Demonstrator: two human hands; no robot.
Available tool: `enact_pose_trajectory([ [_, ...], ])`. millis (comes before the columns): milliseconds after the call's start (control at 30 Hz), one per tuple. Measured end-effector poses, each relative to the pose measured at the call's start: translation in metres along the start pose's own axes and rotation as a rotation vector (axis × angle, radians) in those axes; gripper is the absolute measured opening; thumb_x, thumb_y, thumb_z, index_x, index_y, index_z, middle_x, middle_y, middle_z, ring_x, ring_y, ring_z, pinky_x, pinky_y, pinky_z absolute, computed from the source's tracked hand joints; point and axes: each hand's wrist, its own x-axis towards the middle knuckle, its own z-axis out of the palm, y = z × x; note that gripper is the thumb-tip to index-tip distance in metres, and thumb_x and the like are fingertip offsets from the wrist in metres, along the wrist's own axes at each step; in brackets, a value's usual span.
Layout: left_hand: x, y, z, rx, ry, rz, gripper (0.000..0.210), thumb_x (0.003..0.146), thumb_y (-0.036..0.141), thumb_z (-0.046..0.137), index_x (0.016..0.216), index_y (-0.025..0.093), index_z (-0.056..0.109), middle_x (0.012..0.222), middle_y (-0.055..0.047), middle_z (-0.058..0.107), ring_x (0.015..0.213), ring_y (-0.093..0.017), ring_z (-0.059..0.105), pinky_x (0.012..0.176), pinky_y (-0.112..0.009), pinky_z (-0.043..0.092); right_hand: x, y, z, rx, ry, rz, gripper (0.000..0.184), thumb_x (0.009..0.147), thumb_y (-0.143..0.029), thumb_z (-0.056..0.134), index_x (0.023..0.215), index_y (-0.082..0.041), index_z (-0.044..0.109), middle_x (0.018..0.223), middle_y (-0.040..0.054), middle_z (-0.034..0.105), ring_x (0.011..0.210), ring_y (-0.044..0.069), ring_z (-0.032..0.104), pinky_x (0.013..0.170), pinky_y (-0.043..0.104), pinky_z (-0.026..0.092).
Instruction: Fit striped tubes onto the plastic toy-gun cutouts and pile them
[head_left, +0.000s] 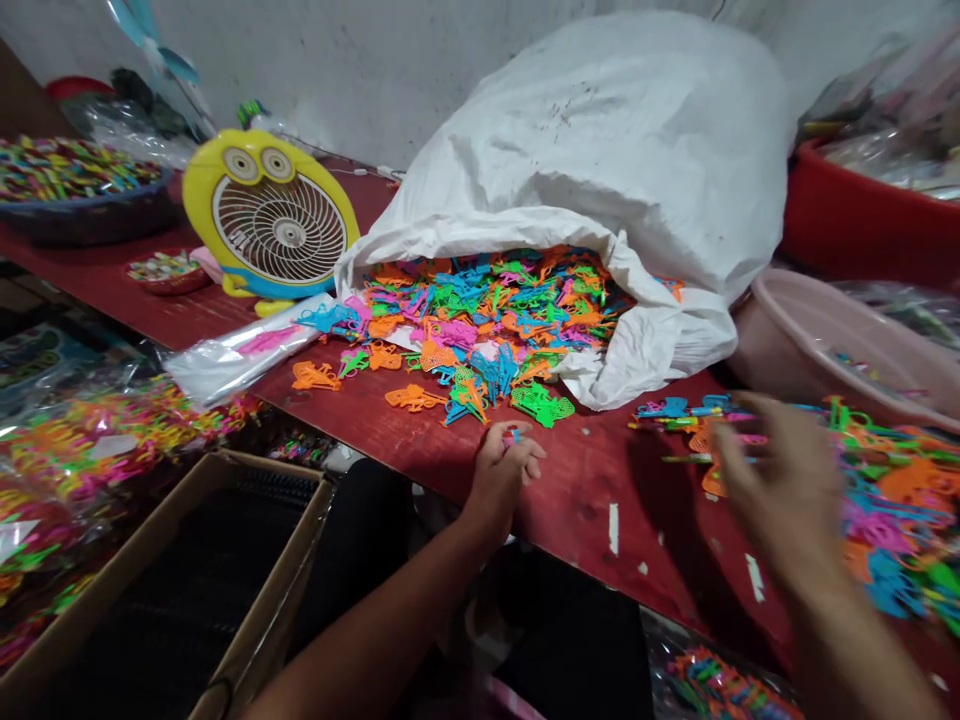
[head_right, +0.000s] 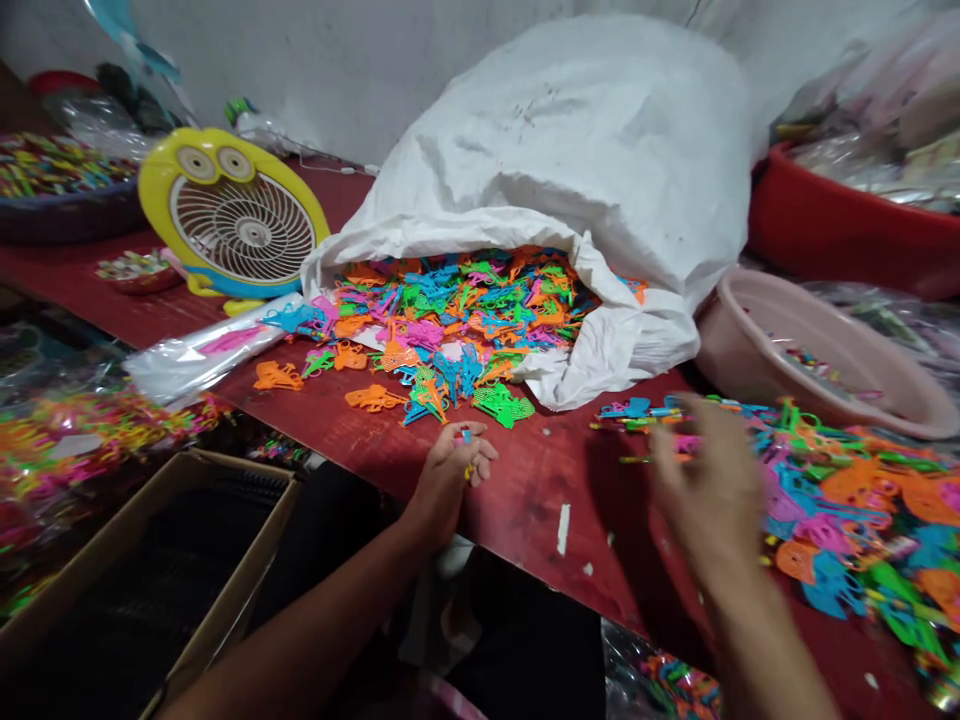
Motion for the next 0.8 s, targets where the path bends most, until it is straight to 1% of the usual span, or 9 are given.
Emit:
enact_pose_trajectory([
  [67,-0.002,0.000,-0.002,0.025,-0.033,0.025,0.027,0.085,0.028,0.055,0.105,0.011,0.051,0.078,-0.003,0.062,0.056,-0.007,0.050,0.052,-0.019,0.035,-0.004,-0.037,0.046,0.213,-0.198,-0.087,0.026,0.090,-0.033,0.053,0.110,-0.020,0.062,0.099,0.0093,0.064,0.085,0.022,0.060,0.075,0.035,0.047],
  [133,-0.003,0.001,-0.003,0.067,-0.058,0.036,0.031,0.085,0.031,0.057,0.107,0.010,0.054,0.077,-0.002,0.061,0.056,-0.007,0.050,0.053,-0.019,0.037,-0.004,-0.061,0.085,0.252,-0.302,-0.137,0.029,0.088,-0.028,0.053,0.114,-0.017,0.061,0.102,0.0100,0.062,0.087,0.022,0.059,0.078,0.035,0.048],
  [200,-0.002,0.002,-0.004,0.089,-0.078,0.023,0.037,0.083,0.032,0.059,0.112,0.009,0.055,0.076,-0.002,0.061,0.056,-0.008,0.052,0.053,-0.020,0.039,-0.001,-0.068,0.108,0.205,-0.366,-0.167,0.031,0.085,-0.024,0.053,0.114,-0.016,0.061,0.105,0.0118,0.060,0.091,0.024,0.058,0.080,0.037,0.047],
  [267,-0.001,0.001,-0.003,0.095,-0.086,0.003,0.040,0.082,0.031,0.060,0.115,0.010,0.053,0.076,-0.002,0.061,0.054,-0.008,0.053,0.050,-0.020,0.039,-0.002,-0.064,0.116,0.201,-0.416,-0.156,0.026,0.082,-0.024,0.055,0.106,-0.016,0.063,0.100,0.0112,0.060,0.088,0.024,0.057,0.077,0.036,0.046],
  [367,0.001,-0.002,-0.002,0.122,-0.057,0.023,0.030,0.081,0.026,0.057,0.107,0.011,0.052,0.075,-0.002,0.063,0.050,-0.008,0.052,0.045,-0.019,0.035,-0.013,-0.050,0.108,0.369,-0.491,-0.004,0.020,0.077,-0.030,0.060,0.093,-0.017,0.061,0.082,0.0049,0.059,0.074,0.020,0.055,0.068,0.032,0.044],
  [467,0.001,-0.004,-0.002,0.142,-0.052,0.040,0.018,0.079,0.022,0.056,0.095,0.014,0.052,0.074,-0.002,0.064,0.050,-0.008,0.052,0.044,-0.018,0.033,-0.033,-0.037,0.091,0.561,-0.614,0.156,0.021,0.077,-0.033,0.060,0.092,-0.019,0.060,0.076,0.0011,0.060,0.068,0.016,0.054,0.062,0.027,0.043],
  [567,-0.001,-0.005,-0.002,0.182,-0.071,0.028,0.016,0.080,0.024,0.058,0.092,0.013,0.056,0.067,0.000,0.063,0.049,-0.008,0.050,0.046,-0.018,0.034,-0.051,-0.033,0.072,0.578,-0.679,0.216,0.019,0.079,-0.037,0.062,0.083,-0.019,0.062,0.071,0.0000,0.059,0.064,0.014,0.051,0.057,0.024,0.040],
  [633,-0.005,-0.007,0.001,0.236,-0.075,0.049,0.016,0.081,0.025,0.059,0.092,0.013,0.059,0.064,0.001,0.061,0.049,-0.008,0.049,0.049,-0.018,0.035,-0.059,-0.038,0.058,0.596,-0.617,0.288,0.023,0.081,-0.042,0.063,0.081,-0.018,0.063,0.067,-0.0008,0.057,0.060,0.013,0.049,0.054,0.023,0.038],
  [800,-0.012,-0.020,0.013,0.310,-0.127,0.159,0.016,0.082,0.023,0.061,0.096,0.015,0.063,0.071,0.001,0.064,0.059,-0.010,0.058,0.061,-0.020,0.043,-0.070,-0.069,0.034,0.741,-0.401,0.536,0.030,0.084,-0.047,0.064,0.095,-0.019,0.063,0.063,-0.0025,0.056,0.053,0.012,0.047,0.050,0.023,0.037],
])
